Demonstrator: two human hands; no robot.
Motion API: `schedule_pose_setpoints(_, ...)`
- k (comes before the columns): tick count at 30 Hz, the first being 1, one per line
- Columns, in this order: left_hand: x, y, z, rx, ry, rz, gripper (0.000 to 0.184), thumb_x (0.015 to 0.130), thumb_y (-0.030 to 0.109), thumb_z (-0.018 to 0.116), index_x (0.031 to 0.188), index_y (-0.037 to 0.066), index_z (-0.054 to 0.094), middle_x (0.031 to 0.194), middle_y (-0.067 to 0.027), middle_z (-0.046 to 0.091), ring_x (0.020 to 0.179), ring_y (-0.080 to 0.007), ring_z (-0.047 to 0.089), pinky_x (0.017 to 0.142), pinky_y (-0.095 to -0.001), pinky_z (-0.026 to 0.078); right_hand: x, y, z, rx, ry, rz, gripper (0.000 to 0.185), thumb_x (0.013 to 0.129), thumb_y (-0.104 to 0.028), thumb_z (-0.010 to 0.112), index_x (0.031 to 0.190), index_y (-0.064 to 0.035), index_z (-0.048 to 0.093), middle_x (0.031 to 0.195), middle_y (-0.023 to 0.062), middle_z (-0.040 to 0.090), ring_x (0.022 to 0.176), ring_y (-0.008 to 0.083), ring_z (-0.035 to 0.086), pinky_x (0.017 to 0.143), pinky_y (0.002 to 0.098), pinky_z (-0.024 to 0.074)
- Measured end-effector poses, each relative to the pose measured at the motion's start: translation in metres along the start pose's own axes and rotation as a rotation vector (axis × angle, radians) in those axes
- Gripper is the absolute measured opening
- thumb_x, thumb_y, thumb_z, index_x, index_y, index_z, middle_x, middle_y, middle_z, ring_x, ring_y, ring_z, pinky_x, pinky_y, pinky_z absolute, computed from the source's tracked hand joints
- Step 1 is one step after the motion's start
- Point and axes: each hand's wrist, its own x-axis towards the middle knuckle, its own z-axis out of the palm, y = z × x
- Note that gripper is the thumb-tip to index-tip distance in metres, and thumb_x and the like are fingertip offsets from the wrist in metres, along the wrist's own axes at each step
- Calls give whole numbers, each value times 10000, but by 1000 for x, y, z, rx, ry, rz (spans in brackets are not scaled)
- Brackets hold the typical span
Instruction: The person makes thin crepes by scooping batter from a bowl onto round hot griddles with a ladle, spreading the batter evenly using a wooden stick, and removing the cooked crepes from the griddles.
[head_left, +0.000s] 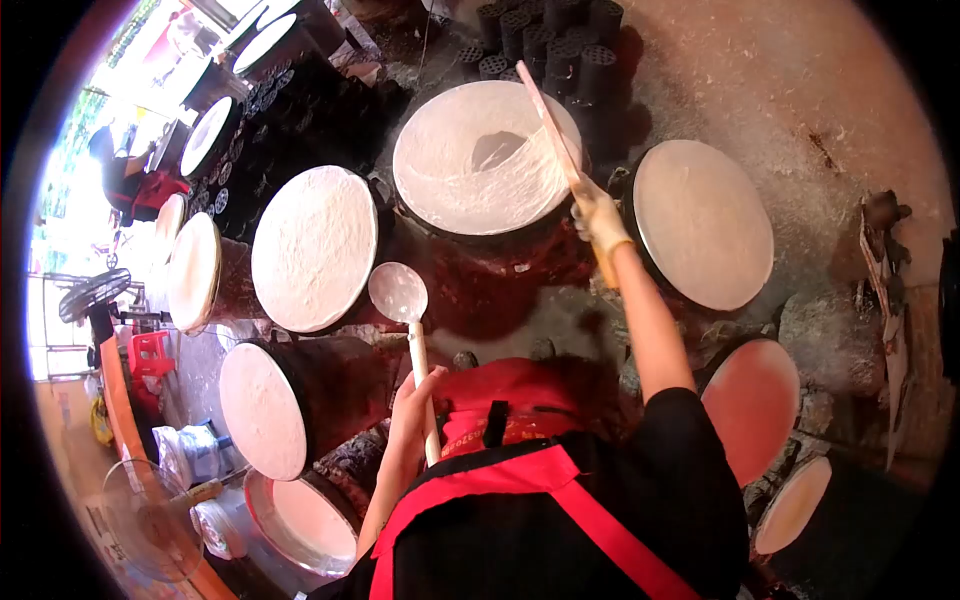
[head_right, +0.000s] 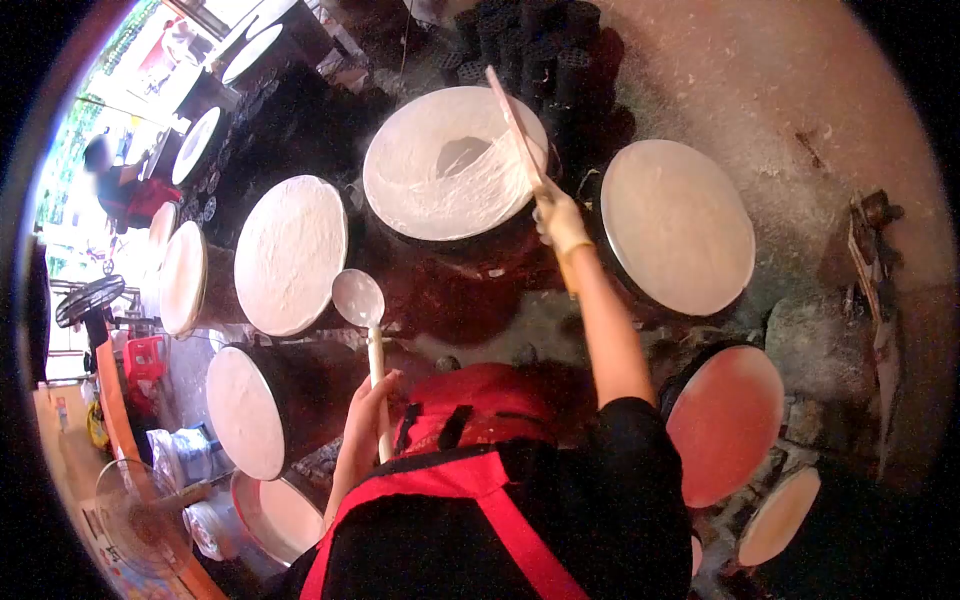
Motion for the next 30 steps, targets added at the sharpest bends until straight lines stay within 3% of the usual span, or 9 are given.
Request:
schedule_pose_setpoints(1,2,9,2,45,5,2,222,874,222,610,1011,51,572,733,32,526,620,-67,492,538,-222,405,10,8,19,-36,79,-82,468,893,-421,554,1313,-233,469,598,-45,437,384,51,314,331,217,254)
schedule_pose_setpoints(3,11,19,3,13,-49,76,187,883,218,598,971,57,563,675,30,501,535,-65,454,462,-211,359,45,56,46,-512,147,-567,383,897,-178,548,1257,-50,517,1208,145,584,1106,214,561,931,286,420)
schedule_pose_setpoints(5,16,32,-1,2,-84,90,164,892,212,584,952,62,553,633,23,483,467,-63,416,401,-202,316,-15,10,70,-597,-69,-417,381,899,-165,530,1249,-14,512,1231,146,570,1144,216,543,940,313,422)
schedule_pose_setpoints(9,29,57,-28,22,-130,60,156,908,195,557,994,69,525,611,6,471,399,-56,356,335,-197,258,-30,53,59,-288,345,-571,420,907,-188,549,1265,22,488,1273,183,528,1187,244,505,1010,284,363)
schedule_pose_setpoints(14,51,85,-56,13,-232,38,193,923,186,532,1076,86,468,626,1,462,405,-52,340,333,-196,259,-27,93,160,-161,462,-478,405,914,-197,571,1255,12,510,1225,77,557,839,147,564,707,253,473)
schedule_pose_setpoints(18,77,101,-80,-77,-363,-15,144,931,180,520,1028,85,471,656,3,459,467,-63,380,371,-199,301,-30,72,173,-145,251,-319,347,877,-150,580,1206,-41,568,787,4,567,526,68,434,452,223,365)
schedule_pose_setpoints(22,90,108,-96,-15,-379,13,119,933,183,522,946,87,453,685,-5,463,520,-71,410,398,-193,314,-39,100,146,-17,555,-459,374,911,-144,554,1274,-61,517,866,1,545,640,75,426,530,220,311)
schedule_pose_setpoints(25,101,108,-104,-9,-384,19,126,928,179,532,911,90,444,711,-9,464,548,-76,424,408,-189,316,-65,105,188,226,409,-407,332,916,-55,516,1243,-5,536,1265,111,549,1158,201,512,995,279,357)
schedule_pose_setpoints(30,93,122,-107,28,-401,-45,139,914,172,556,887,98,442,719,2,457,555,-73,427,412,-182,315,-51,72,148,-70,438,-232,399,891,0,530,1288,-12,491,1167,69,582,1043,132,534,926,222,394)
